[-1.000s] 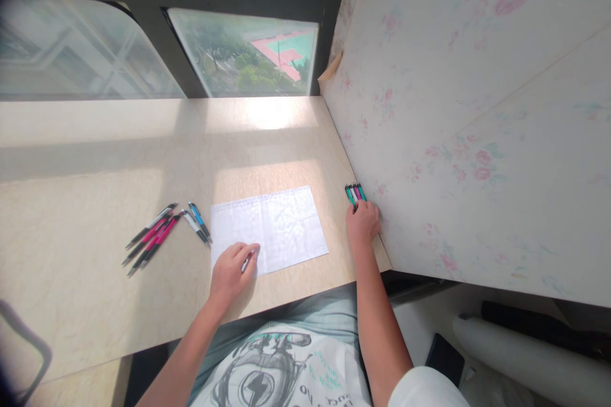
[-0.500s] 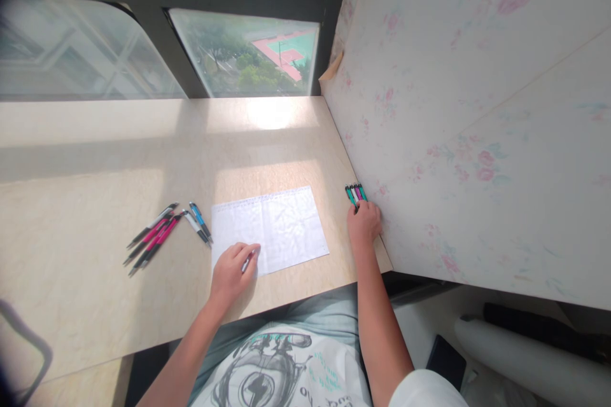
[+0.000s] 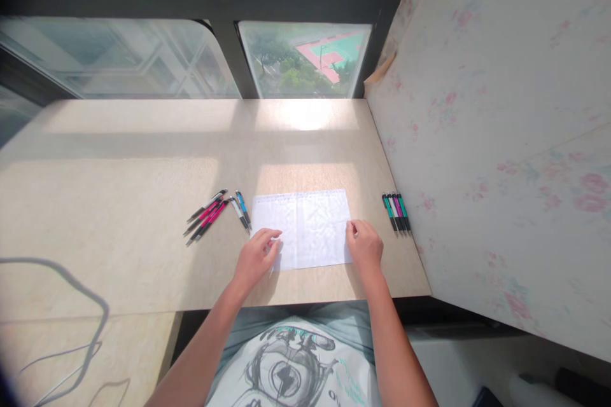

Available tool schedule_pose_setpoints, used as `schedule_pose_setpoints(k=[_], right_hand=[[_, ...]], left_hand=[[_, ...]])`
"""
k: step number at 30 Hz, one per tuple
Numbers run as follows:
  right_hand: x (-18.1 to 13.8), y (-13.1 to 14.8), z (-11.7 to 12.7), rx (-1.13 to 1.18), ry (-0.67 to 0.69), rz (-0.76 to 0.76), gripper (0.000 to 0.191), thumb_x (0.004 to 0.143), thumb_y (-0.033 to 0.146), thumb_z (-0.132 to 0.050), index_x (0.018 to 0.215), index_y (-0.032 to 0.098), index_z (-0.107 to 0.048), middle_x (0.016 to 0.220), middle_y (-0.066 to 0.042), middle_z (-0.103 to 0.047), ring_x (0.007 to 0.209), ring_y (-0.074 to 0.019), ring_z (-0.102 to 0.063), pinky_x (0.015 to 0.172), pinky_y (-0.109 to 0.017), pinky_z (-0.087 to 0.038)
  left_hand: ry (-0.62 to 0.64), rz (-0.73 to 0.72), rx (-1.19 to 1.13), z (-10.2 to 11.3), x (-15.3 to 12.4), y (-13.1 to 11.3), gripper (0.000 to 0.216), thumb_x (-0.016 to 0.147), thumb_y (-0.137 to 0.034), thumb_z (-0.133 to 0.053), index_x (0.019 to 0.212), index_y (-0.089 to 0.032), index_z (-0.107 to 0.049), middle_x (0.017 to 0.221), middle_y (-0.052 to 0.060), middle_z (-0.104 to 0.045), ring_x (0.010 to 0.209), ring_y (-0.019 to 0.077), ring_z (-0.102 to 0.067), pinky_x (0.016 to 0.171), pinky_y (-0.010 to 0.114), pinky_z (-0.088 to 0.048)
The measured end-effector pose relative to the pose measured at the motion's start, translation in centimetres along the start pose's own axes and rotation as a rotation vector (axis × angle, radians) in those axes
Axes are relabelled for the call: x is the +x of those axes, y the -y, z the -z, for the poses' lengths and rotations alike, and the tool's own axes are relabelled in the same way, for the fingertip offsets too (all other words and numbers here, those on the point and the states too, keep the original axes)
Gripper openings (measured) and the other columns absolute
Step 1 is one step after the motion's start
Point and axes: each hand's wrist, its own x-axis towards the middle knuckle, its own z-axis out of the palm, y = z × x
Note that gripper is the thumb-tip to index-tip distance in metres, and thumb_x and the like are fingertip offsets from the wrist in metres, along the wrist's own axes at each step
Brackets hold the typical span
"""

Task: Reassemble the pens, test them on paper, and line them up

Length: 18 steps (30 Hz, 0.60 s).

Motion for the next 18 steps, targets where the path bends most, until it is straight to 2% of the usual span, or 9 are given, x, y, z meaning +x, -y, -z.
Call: schedule_pose_setpoints(k=[3,6,8,12,18], right_hand=[[-1.2,1.8,-0.5,0.046,0.044,0.051,0.027,0.091,0.029,-0.045,0.079,0.019,-0.067,0.083,-0.005,-0.069,0.073,-0.0162,-0.057,0.065,-0.026,-0.033],[-1.8,2.6,-0.5,0.056,0.078,0.049,0.028,0.092,0.029,-0.044,0.078,0.019,-0.067,0.079,-0.005,-0.068,0.071,-0.0161,-0.056,0.065,-0.026,-0.032],[-2.0,2.7,-0.4,0.056,0.096,0.035,0.030,0.092,0.031,-0.043,0.077,0.019,-0.067,0.077,-0.006,-0.068,0.070,-0.0166,-0.056,0.064,-0.026,-0.032],[-2.3,2.4,-0.1,0.049,0.100,0.005,0.031,0.092,0.032,-0.043,0.077,0.019,-0.067,0.077,-0.006,-0.068,0.070,-0.0174,-0.055,0.062,-0.026,-0.031],[-2.5,1.8,0.0,0.068,0.084,0.001,0.029,0.091,0.031,-0.045,0.077,0.020,-0.067,0.075,-0.005,-0.067,0.067,-0.0163,-0.055,0.061,-0.026,-0.031]], left_hand=[[-0.171,0.169,0.116,2.0,0.8,1.7,0.021,0.088,-0.028,-0.048,0.102,-0.022,-0.063,0.090,0.004,-0.067,0.070,0.0166,-0.060,0.070,0.031,-0.047],[-0.236,0.282,0.289,3.7,1.9,3.4,0.017,0.086,-0.031,-0.052,0.095,-0.021,-0.062,0.087,0.006,-0.066,0.077,0.0207,-0.061,0.069,0.032,-0.045],[-0.246,0.310,0.384,4.4,2.6,4.0,0.018,0.086,-0.035,-0.052,0.089,-0.020,-0.061,0.088,0.007,-0.065,0.081,0.0227,-0.061,0.068,0.033,-0.044],[-0.220,0.334,0.495,4.5,3.6,3.7,0.023,0.087,-0.036,-0.050,0.098,-0.020,-0.061,0.090,0.009,-0.064,0.079,0.0237,-0.061,0.065,0.033,-0.043],[-0.135,0.395,0.495,4.8,3.8,3.4,0.028,0.088,-0.041,-0.046,0.093,-0.019,-0.062,0.087,0.011,-0.065,0.078,0.0255,-0.062,0.063,0.033,-0.043]])
